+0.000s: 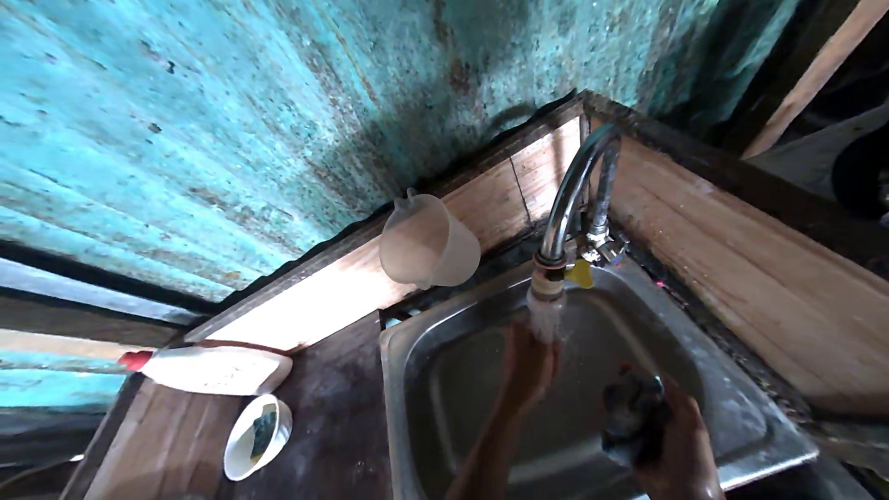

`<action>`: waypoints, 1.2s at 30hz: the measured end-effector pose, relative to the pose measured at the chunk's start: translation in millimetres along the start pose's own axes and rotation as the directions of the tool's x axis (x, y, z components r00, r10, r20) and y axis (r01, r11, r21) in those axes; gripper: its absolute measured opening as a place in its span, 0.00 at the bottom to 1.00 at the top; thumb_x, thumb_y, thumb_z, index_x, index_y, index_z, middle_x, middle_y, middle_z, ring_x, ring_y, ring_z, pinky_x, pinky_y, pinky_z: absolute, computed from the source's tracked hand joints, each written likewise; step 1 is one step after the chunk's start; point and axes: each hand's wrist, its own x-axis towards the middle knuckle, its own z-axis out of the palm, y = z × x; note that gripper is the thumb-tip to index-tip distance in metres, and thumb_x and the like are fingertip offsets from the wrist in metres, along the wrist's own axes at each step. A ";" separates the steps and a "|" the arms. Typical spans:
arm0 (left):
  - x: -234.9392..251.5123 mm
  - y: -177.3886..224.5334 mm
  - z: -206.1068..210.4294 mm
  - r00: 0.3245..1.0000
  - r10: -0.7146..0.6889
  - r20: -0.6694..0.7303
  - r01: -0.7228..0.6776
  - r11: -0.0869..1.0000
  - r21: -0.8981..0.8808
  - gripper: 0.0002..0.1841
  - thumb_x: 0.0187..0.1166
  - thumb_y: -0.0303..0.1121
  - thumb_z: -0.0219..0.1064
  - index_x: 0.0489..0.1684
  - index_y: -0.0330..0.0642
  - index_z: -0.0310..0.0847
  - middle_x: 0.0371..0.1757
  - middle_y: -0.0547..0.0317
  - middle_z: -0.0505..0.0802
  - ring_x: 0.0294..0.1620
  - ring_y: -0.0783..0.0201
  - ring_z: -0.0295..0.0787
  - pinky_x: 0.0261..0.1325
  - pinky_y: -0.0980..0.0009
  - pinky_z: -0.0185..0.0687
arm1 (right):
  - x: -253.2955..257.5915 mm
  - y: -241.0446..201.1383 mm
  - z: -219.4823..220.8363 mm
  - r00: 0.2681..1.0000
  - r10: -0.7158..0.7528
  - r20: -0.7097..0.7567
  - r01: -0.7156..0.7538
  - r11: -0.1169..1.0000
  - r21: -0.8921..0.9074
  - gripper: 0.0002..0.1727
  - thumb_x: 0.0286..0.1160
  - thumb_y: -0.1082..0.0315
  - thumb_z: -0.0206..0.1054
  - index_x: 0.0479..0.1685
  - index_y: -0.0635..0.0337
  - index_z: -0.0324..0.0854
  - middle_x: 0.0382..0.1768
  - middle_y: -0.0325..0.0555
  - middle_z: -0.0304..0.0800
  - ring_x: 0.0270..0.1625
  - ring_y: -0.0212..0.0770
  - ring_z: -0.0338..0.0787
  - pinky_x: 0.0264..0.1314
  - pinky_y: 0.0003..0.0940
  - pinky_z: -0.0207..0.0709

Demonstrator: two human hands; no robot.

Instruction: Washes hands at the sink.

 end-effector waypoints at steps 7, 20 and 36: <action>-29.7 -23.3 -34.3 0.986 -0.108 -0.129 0.146 0.928 0.342 0.19 0.92 0.35 0.54 0.39 0.31 0.87 0.30 0.57 0.90 0.32 0.68 0.87 0.43 0.70 0.85 | -1.1 0.0 -21.7 0.977 -0.211 0.005 0.206 0.948 -0.244 0.17 0.89 0.68 0.45 0.61 0.65 0.77 0.40 0.38 0.88 0.39 0.31 0.90 0.44 0.32 0.88; -133.3 -59.2 -3.4 0.973 0.077 -0.219 -0.145 0.937 -0.317 0.34 0.87 0.46 0.61 0.81 0.28 0.53 0.60 0.63 0.86 0.57 0.78 0.86 0.62 0.74 0.86 | -48.4 33.8 37.1 0.649 -0.294 0.702 0.653 0.688 -0.316 0.28 0.93 0.54 0.45 0.57 0.69 0.85 0.69 0.57 0.82 0.76 0.44 0.77 0.80 0.40 0.71; -116.7 -51.2 -98.8 0.691 -0.110 -0.714 -0.137 0.951 -0.279 0.10 0.90 0.28 0.55 0.36 0.37 0.76 0.17 0.64 0.85 0.09 0.73 0.77 0.12 0.77 0.77 | 35.6 -12.4 96.8 0.862 -0.143 0.486 0.483 0.523 -0.702 0.15 0.87 0.73 0.58 0.66 0.70 0.75 0.43 0.57 0.84 0.38 0.44 0.85 0.42 0.45 0.82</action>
